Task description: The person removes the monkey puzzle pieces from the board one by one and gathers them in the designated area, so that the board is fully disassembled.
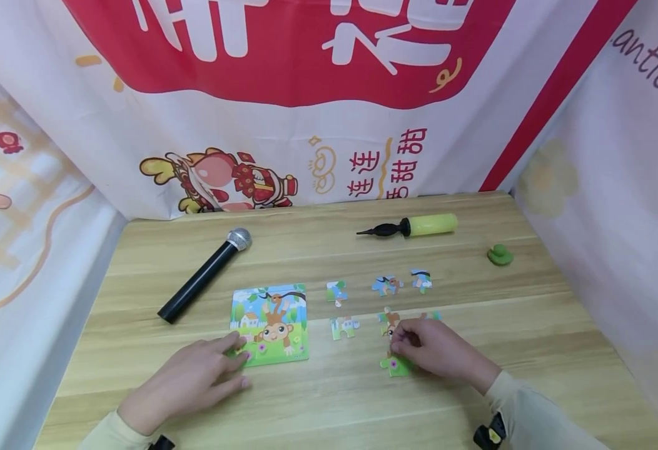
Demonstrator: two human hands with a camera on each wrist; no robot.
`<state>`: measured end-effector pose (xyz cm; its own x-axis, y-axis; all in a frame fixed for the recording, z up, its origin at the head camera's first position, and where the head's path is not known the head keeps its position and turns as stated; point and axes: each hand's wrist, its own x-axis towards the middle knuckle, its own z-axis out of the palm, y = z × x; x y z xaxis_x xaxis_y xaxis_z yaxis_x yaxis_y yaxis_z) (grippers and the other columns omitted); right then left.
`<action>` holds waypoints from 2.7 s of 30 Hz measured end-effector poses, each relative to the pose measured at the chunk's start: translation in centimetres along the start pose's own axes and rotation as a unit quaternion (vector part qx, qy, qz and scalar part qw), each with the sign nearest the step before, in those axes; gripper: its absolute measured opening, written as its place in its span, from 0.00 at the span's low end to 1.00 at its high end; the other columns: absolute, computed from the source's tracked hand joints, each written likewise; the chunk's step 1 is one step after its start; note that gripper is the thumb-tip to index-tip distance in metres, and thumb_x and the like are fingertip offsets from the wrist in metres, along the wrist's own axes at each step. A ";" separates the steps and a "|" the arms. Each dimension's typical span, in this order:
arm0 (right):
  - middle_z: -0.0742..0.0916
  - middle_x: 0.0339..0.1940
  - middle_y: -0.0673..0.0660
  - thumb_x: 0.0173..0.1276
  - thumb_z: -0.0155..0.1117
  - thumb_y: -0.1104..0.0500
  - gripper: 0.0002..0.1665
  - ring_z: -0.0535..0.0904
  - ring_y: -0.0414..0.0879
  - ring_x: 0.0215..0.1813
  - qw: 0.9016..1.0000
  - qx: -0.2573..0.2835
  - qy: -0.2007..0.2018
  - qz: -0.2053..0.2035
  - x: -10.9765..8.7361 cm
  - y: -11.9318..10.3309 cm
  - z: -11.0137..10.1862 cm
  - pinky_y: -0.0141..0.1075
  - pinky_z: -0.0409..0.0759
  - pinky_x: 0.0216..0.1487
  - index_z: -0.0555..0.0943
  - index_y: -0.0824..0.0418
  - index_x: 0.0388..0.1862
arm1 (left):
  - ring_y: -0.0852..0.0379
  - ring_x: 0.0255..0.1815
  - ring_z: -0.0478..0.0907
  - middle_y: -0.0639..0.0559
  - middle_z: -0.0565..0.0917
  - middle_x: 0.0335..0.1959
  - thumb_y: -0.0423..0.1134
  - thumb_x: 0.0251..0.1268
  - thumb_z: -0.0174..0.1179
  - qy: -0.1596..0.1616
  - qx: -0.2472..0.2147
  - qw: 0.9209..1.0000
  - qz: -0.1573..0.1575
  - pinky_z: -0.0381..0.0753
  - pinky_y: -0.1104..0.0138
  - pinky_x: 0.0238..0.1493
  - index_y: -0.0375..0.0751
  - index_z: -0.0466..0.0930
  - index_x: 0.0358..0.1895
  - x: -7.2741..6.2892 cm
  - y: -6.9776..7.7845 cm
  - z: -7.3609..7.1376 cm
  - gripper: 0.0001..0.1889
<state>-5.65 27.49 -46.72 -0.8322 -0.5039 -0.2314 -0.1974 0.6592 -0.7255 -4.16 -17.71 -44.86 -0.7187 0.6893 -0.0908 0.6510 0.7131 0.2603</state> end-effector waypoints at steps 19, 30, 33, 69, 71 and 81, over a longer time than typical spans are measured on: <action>0.81 0.39 0.47 0.76 0.62 0.55 0.23 0.73 0.37 0.34 0.976 -0.123 -0.074 -0.165 16.6 -14.7 10.5 0.28 0.74 0.36 0.80 0.62 0.66 | 0.55 0.44 0.79 0.45 0.78 0.52 0.57 0.70 0.63 0.013 0.007 1.000 0.016 0.82 0.56 0.44 0.43 0.86 0.59 -0.9 -0.8 0.4 0.25; 0.79 0.38 0.45 0.75 0.62 0.56 0.20 0.72 0.37 0.35 0.977 -0.116 -0.050 -0.172 17.2 -15.0 11.7 0.28 0.73 0.35 0.83 0.58 0.62 | 0.49 0.58 0.77 0.46 0.76 0.58 0.61 0.68 0.63 -0.011 -0.023 0.999 0.019 0.74 0.51 0.62 0.46 0.85 0.60 -1.8 -2.0 0.0 0.27; 0.80 0.39 0.46 0.75 0.63 0.56 0.19 0.72 0.37 0.36 0.979 -0.107 -0.051 -0.163 17.1 -14.9 11.6 0.29 0.73 0.36 0.84 0.59 0.61 | 0.48 0.62 0.74 0.48 0.78 0.55 0.62 0.68 0.63 -0.015 -0.038 0.999 0.029 0.68 0.50 0.68 0.47 0.87 0.57 -1.9 -2.4 0.1 0.26; 0.83 0.31 0.43 0.72 0.68 0.61 0.04 0.77 0.40 0.32 1.000 0.002 -0.008 -0.029 4.4 -4.7 4.6 0.34 0.79 0.33 0.83 0.53 0.43 | 0.48 0.68 0.71 0.48 0.84 0.54 0.62 0.65 0.65 -0.024 -0.083 0.996 0.020 0.49 0.44 0.75 0.48 0.90 0.50 -1.2 -2.7 0.7 0.24; 0.83 0.31 0.43 0.72 0.68 0.60 0.04 0.78 0.40 0.33 1.000 -0.002 -0.007 -0.025 4.4 -4.6 4.6 0.34 0.79 0.33 0.83 0.53 0.43 | 0.47 0.70 0.69 0.47 0.85 0.55 0.63 0.65 0.64 -0.025 -0.085 0.996 0.019 0.49 0.44 0.75 0.48 0.90 0.51 -1.3 -2.6 0.8 0.24; 0.83 0.33 0.43 0.72 0.69 0.57 0.07 0.77 0.40 0.31 0.999 -0.029 0.006 -0.038 4.1 -4.5 4.1 0.34 0.79 0.33 0.85 0.56 0.47 | 0.45 0.73 0.66 0.46 0.85 0.55 0.63 0.67 0.63 -0.031 -0.093 0.995 0.009 0.49 0.43 0.75 0.48 0.89 0.54 -1.3 -2.3 1.0 0.25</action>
<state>-6.06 20.12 -47.08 -0.8199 -0.5470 -0.1688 -0.2900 0.6511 -0.7014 -4.54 -20.12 -46.27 -0.6871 0.7126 -0.1417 0.6033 0.6683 0.4353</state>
